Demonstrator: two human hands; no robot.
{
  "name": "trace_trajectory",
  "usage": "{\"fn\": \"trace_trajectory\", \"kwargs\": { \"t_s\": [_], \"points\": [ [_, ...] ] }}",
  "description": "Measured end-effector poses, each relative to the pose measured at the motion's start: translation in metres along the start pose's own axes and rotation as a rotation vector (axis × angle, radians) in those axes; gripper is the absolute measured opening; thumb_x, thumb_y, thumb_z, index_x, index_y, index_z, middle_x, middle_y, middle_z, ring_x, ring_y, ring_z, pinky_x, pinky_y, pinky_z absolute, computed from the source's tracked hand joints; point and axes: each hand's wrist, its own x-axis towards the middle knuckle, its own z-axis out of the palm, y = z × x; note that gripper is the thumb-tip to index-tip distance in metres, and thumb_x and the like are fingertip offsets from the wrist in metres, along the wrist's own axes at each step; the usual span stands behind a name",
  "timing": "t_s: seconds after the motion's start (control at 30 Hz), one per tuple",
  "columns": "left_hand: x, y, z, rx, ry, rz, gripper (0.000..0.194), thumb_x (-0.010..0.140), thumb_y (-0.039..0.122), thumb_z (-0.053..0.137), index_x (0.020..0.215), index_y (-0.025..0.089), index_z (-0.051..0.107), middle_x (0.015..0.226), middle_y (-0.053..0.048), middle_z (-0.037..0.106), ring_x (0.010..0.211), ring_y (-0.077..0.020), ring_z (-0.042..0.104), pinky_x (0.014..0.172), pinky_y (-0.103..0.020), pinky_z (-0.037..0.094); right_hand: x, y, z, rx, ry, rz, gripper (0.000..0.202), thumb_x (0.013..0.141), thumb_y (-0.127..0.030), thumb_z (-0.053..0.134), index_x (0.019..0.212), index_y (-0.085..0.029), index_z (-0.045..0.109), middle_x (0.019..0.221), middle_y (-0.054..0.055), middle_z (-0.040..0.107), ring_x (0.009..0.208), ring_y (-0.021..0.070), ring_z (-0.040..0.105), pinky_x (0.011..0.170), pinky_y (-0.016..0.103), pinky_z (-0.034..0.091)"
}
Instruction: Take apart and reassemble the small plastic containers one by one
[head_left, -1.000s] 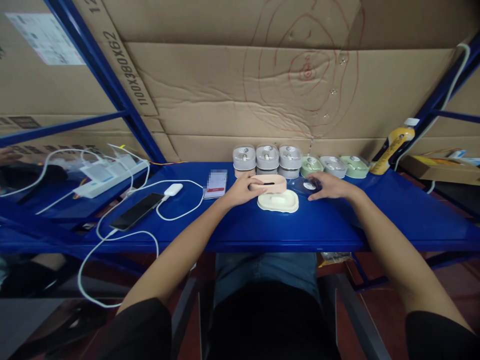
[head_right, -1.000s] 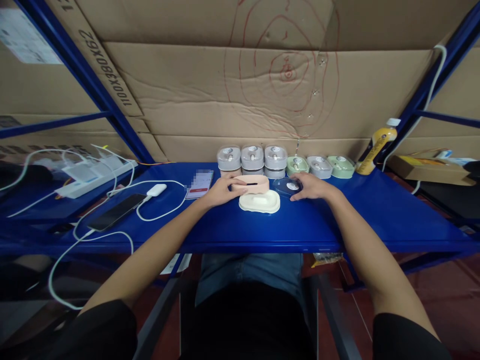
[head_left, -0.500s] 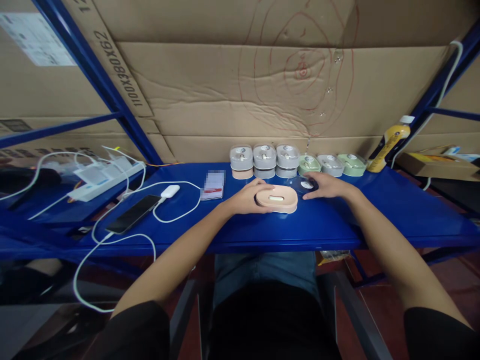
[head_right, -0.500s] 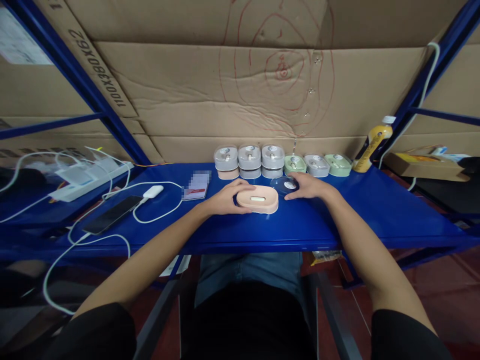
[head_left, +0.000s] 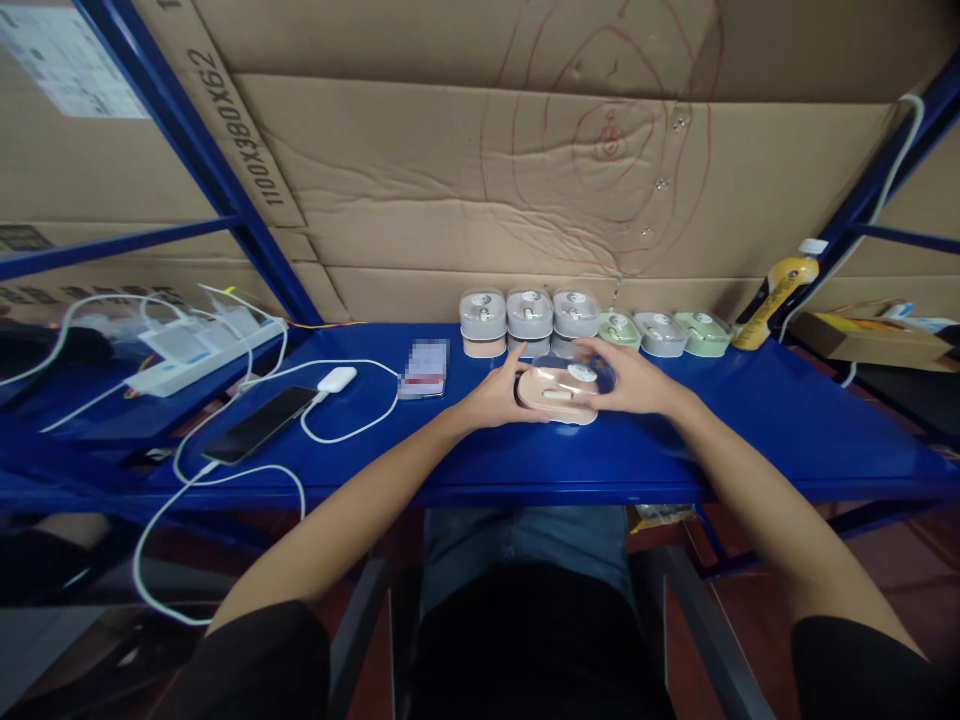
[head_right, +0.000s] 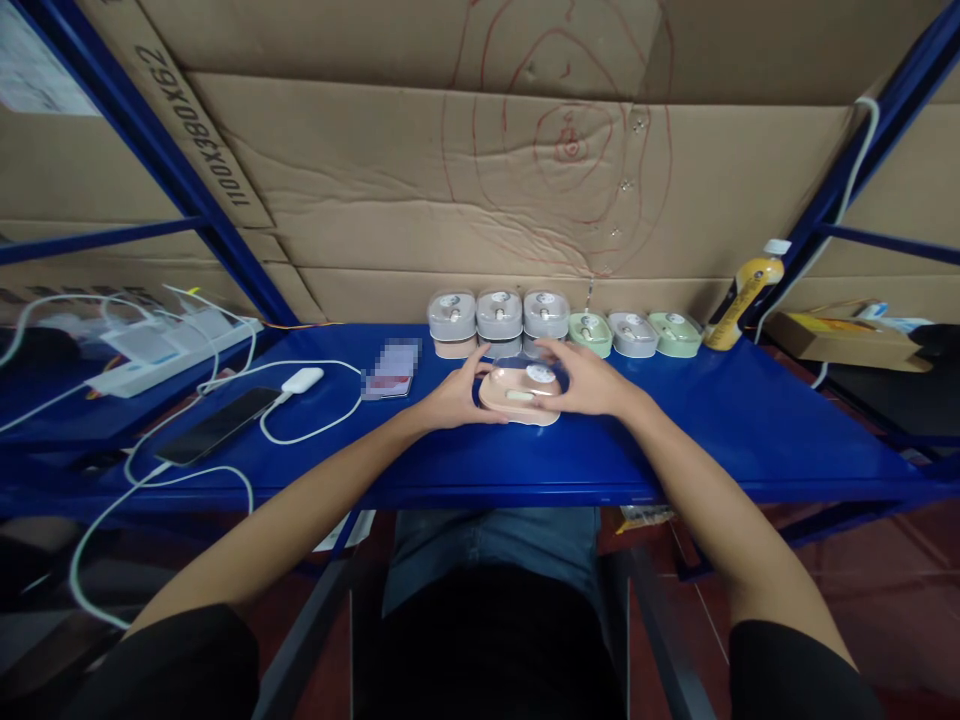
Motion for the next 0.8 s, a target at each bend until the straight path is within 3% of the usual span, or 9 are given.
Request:
{"fn": "trace_trajectory", "kwargs": {
  "t_s": [0.17,0.37,0.53,0.7,0.8],
  "points": [
    [0.002,-0.006,0.003,-0.005,0.002,-0.006,0.147,0.059,0.053,0.105,0.175,0.023,0.020,0.142,-0.021,0.070,0.132,-0.0431,0.069,0.115,-0.061,0.051,0.005,-0.010,0.022,-0.034,-0.025,-0.026,0.100,0.079,-0.066,0.084,0.163,-0.021,0.051,0.150,0.020,0.068,0.136,0.0447,0.066,0.112,0.060,0.056],
    [0.003,-0.005,0.001,0.018,-0.019,-0.006,0.141,0.060,0.054,0.104,0.173,0.022,0.026,0.144,-0.020,0.070,0.133,-0.0421,0.069,0.115,-0.057,0.052,0.005,-0.002,0.031,-0.045,-0.029,-0.045,0.095,0.084,-0.069,0.079,0.162,-0.021,0.052,0.153,0.021,0.065,0.141,0.0447,0.062,0.116,0.061,0.052],
    [0.001,-0.004,-0.002,0.053,-0.021,0.000,0.131,0.064,0.055,0.102,0.169,0.022,0.033,0.145,-0.018,0.069,0.135,-0.0414,0.067,0.116,-0.056,0.053,0.006,0.003,0.033,-0.025,-0.108,-0.067,0.090,0.089,-0.067,0.076,0.164,-0.023,0.051,0.153,0.019,0.063,0.136,0.0418,0.066,0.115,0.057,0.054],
    [0.001,-0.002,-0.006,0.098,-0.003,0.005,0.120,0.064,0.060,0.101,0.162,0.021,0.044,0.150,-0.021,0.064,0.134,-0.0431,0.067,0.115,-0.059,0.053,0.007,0.006,0.030,0.018,-0.158,-0.076,0.108,0.078,-0.069,0.087,0.169,-0.025,0.047,0.159,0.017,0.061,0.143,0.0448,0.061,0.121,0.059,0.050],
    [0.001,-0.002,-0.007,0.072,0.002,0.027,0.116,0.065,0.058,0.101,0.161,0.020,0.045,0.146,-0.022,0.066,0.132,-0.0423,0.068,0.115,-0.061,0.053,0.009,0.008,0.025,0.050,-0.130,-0.082,0.106,0.076,-0.068,0.089,0.166,-0.028,0.051,0.159,0.013,0.064,0.144,0.0443,0.061,0.122,0.063,0.047]
  ]
}}
